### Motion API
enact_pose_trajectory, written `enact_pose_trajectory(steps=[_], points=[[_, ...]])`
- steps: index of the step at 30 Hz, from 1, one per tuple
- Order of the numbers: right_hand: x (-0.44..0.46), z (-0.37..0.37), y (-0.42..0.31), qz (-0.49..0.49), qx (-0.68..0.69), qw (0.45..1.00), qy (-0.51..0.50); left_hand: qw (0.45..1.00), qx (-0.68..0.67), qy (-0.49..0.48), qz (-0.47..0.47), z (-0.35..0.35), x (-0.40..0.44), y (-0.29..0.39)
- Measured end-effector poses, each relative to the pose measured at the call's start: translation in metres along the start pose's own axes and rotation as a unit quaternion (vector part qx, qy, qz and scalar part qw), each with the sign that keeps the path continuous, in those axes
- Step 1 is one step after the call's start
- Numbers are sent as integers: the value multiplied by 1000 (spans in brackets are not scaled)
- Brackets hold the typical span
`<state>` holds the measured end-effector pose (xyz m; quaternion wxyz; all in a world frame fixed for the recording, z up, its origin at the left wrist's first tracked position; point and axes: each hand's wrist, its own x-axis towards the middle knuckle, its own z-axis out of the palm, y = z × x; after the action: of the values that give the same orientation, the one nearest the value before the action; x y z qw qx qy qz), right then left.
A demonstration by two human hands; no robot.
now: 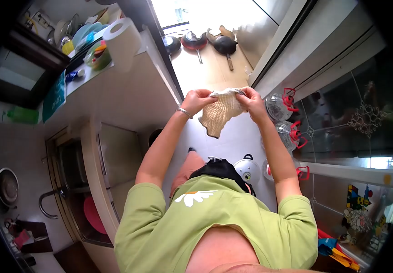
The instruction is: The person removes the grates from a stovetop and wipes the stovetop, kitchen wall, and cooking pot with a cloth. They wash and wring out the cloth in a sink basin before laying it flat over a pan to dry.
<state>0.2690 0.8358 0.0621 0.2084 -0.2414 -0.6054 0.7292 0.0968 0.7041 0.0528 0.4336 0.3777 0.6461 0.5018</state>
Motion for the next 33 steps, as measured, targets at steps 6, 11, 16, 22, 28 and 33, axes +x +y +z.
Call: enact_pose_trajectory(steps=[6, 11, 16, 22, 28, 33], points=[[65, -33, 19, 24, -3, 999, 37, 996, -45, -41, 66, -11, 70, 35], [141, -65, 14, 37, 10, 997, 61, 992, -69, -41, 93, -36, 156, 67], [219, -96, 18, 93, 44, 992, 67, 964, 237, 122, 25, -71, 254, 29], [315, -122, 7, 69, 4, 996, 65, 976, 28, 214, 24, -142, 344, -8], [410, -140, -28, 119, -197, 973, -30, 921, 313, 221, 73, -180, 412, 3], [501, -148, -35, 115, -125, 968, -186, 968, 241, -13, -69, -173, 459, 50]])
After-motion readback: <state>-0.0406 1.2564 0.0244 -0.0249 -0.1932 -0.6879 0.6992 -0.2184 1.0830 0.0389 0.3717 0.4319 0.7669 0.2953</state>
